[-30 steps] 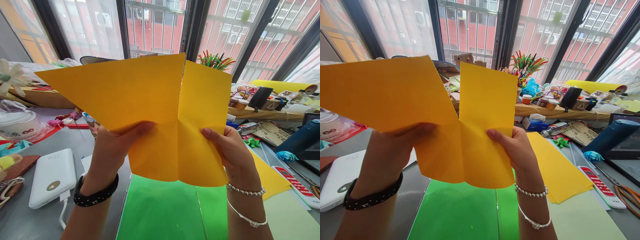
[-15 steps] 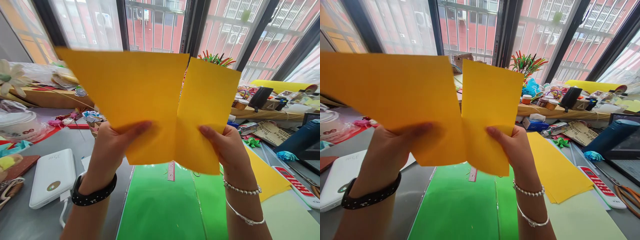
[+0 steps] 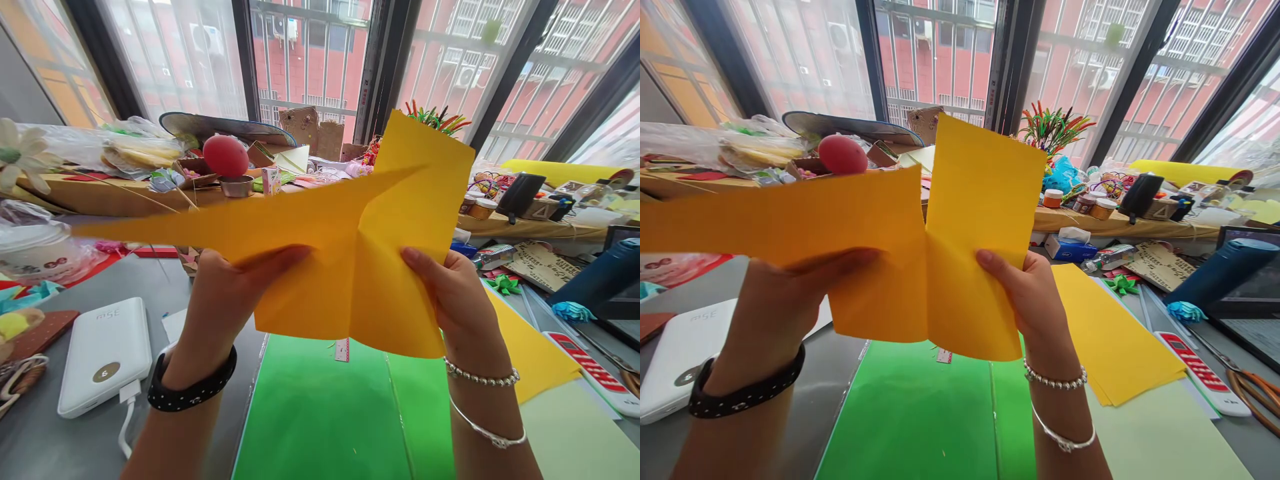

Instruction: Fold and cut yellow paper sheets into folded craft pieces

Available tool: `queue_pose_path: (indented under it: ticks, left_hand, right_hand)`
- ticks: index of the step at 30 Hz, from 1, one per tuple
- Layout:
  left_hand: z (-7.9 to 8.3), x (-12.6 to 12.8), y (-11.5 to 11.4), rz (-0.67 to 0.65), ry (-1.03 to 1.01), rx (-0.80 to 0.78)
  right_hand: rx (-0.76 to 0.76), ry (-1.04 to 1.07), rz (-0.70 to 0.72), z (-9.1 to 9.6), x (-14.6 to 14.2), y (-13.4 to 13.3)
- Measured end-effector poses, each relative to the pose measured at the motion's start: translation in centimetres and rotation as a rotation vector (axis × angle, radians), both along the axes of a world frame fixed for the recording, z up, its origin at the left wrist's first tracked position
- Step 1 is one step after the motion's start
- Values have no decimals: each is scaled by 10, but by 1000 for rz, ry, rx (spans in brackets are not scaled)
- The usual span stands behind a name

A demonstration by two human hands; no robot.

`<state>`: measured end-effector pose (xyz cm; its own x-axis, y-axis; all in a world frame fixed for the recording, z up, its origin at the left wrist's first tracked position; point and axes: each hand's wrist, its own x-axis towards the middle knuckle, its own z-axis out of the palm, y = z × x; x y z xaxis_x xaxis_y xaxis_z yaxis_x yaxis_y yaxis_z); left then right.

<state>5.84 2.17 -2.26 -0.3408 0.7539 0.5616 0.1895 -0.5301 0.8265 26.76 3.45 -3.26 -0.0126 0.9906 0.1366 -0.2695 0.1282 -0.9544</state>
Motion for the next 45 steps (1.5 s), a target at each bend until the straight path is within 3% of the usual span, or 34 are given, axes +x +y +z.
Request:
queue_pose_path:
  ticks: [7,18,22,31,38,45]
  left_hand:
    - [5,4,-4,37,-67,-25]
    - [9,5,-6,29,-129,-106]
    - [8,3,-4,7,-117,-77]
    - [1,5,-1,69,-100,64]
    - [-4,-4,0,22,-17,36]
    - [-5,2,2,48,-55,122]
  right_hand:
    - [-18,55,45,-1,-1,0]
    - [-3,-94,31,0,6,0]
    - [-12,-32,8,0,3,0]
    - [-65,126,97,-1,0,3]
    - [-82,148,108,-1,-1,4]
    - [-121,176,138,-1,-1,5]
